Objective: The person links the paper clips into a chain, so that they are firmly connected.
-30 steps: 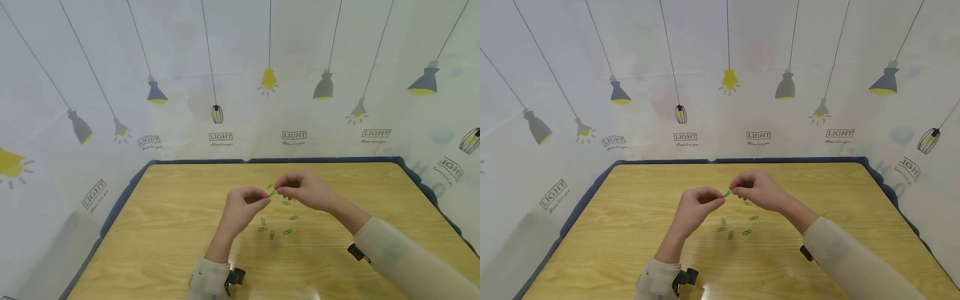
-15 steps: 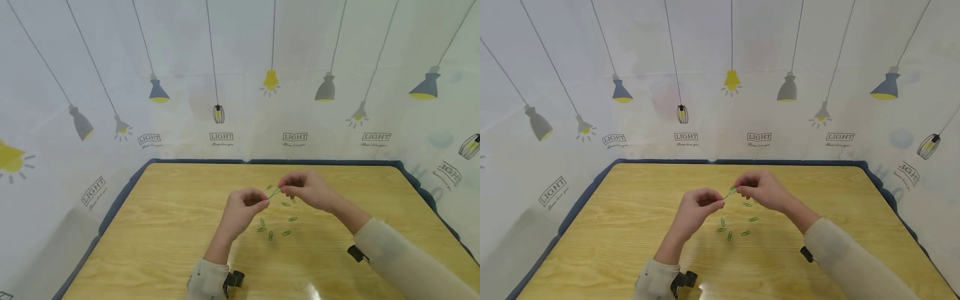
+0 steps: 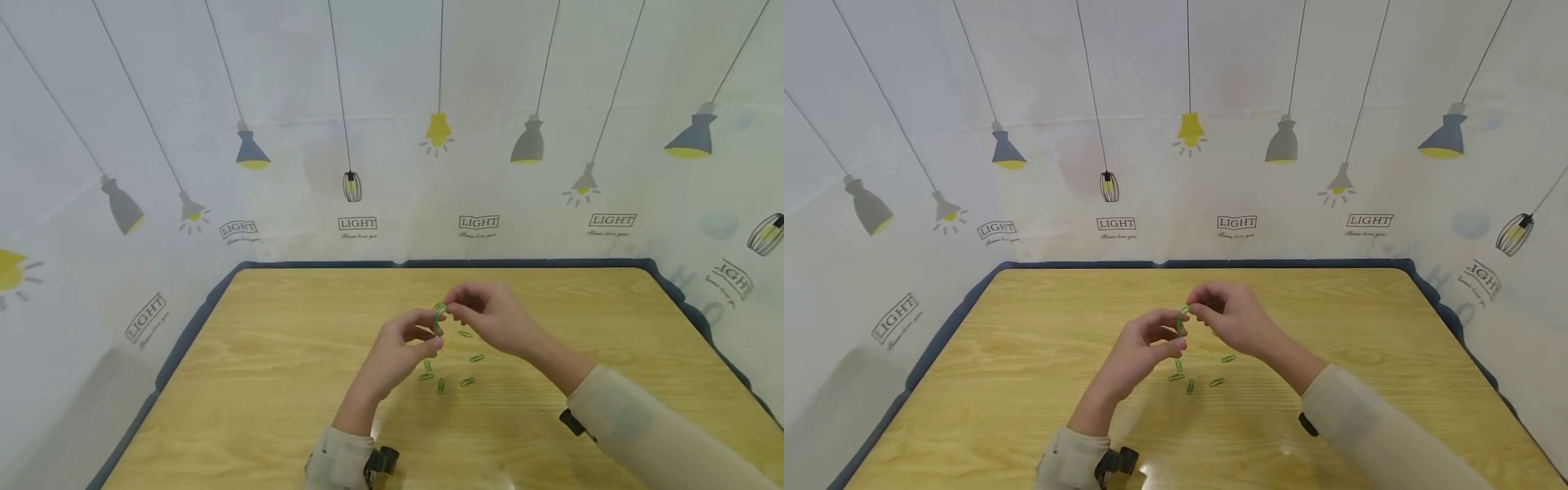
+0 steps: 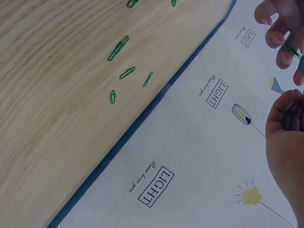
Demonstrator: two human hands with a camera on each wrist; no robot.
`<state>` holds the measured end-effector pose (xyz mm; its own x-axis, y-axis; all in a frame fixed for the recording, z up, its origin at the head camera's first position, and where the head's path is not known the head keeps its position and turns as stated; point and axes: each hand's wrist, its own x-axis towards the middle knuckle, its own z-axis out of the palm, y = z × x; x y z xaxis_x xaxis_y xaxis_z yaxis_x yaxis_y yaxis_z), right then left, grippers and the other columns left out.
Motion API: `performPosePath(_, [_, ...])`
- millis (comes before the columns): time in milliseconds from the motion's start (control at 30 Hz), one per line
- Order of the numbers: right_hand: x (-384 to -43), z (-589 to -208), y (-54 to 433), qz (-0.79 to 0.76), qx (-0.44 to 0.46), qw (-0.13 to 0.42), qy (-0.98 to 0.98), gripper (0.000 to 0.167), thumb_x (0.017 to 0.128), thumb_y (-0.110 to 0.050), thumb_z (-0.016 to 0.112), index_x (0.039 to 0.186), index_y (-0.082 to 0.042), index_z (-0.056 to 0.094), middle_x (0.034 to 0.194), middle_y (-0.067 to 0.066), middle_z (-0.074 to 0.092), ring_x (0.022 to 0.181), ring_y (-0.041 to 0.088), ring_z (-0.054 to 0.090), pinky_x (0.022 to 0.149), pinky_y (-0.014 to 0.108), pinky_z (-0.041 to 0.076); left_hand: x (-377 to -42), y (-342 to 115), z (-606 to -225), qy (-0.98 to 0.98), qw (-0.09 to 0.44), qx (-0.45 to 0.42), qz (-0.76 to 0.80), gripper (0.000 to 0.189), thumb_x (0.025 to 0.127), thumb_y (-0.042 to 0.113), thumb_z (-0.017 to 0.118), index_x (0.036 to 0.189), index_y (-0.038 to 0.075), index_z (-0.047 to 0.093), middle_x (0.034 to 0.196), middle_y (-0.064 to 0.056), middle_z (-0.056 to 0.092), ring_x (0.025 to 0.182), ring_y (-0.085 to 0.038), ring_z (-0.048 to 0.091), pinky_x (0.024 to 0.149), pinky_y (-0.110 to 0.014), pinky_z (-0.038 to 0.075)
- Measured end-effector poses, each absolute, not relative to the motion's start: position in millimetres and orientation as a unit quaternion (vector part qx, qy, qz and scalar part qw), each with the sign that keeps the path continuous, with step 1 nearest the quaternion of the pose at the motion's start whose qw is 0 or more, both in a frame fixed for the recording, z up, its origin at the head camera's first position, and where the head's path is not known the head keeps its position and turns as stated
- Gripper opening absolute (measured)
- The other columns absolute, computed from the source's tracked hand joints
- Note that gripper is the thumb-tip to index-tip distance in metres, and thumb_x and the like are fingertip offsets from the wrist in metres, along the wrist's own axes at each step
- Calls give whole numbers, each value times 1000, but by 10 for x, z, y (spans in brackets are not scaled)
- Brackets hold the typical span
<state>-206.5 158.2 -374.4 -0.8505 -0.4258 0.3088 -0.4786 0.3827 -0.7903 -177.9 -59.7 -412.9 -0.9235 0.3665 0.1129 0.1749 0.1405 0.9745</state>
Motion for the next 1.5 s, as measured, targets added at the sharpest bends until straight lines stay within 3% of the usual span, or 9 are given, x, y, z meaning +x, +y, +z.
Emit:
performPosePath(100, [-2043,-3787,1553,477,276,65,-832,7,104,-8,68,106,-4,74,92,8,75,72,6,65,67,25,58,-1784,-570,-4122,742,70,168,645,28,105,25,70,131,13,71,123,-10,69,107,-19,70,91,-37,64])
performPosePath(233, [-2017,-3811,1525,481,262,79,-833,7,105,-9,68,107,-5,73,94,8,75,72,6,64,66,25,57,-1801,-525,-4111,750,42,156,641,30,108,37,64,121,11,73,113,-11,74,100,-18,71,93,-35,62])
performPosePath(400, [-1985,-3842,1497,496,242,70,-831,7,106,-11,67,108,-7,72,93,10,72,74,11,63,64,25,55,-1827,-535,-4096,764,2,147,628,27,109,36,64,112,13,77,99,-8,77,94,-20,70,89,-35,57])
performPosePath(633, [-1967,-3849,1488,501,240,44,-830,9,107,-14,66,110,-8,71,94,8,70,76,17,64,69,26,57,-1904,-613,-4077,772,-41,158,614,26,107,31,67,111,9,80,96,-10,78,86,-13,70,80,-30,59])
performPosePath(967, [-2050,-3906,1766,445,222,2,-867,8,108,-13,64,111,-9,70,100,7,71,83,17,66,71,28,57,-1908,-588,-4149,772,-33,148,617,20,106,29,69,110,12,80,93,-10,77,78,-15,67,72,-35,61])
performPosePath(1133, [-2177,-4071,1901,396,193,-40,-897,11,107,-13,65,111,-6,73,110,12,72,93,19,69,74,31,57,-1892,-585,-4191,770,-32,140,621,20,105,29,70,110,12,80,93,-10,78,78,-15,68,69,-27,58])
performPosePath(1333, [-2312,-4393,2044,345,185,-95,-915,14,103,-13,70,113,-5,75,102,7,72,86,15,63,74,31,53,-1893,-589,-4234,769,-37,144,622,21,105,29,70,111,12,80,94,-10,78,80,-15,69,72,-32,61])
performPosePath(1500, [-2393,-4632,2137,329,217,-125,-910,14,101,-12,75,114,-9,75,105,4,73,88,12,61,77,29,53,-1880,-602,-4214,767,-41,144,625,19,105,29,70,110,13,80,93,-10,78,80,-15,70,71,-29,60])
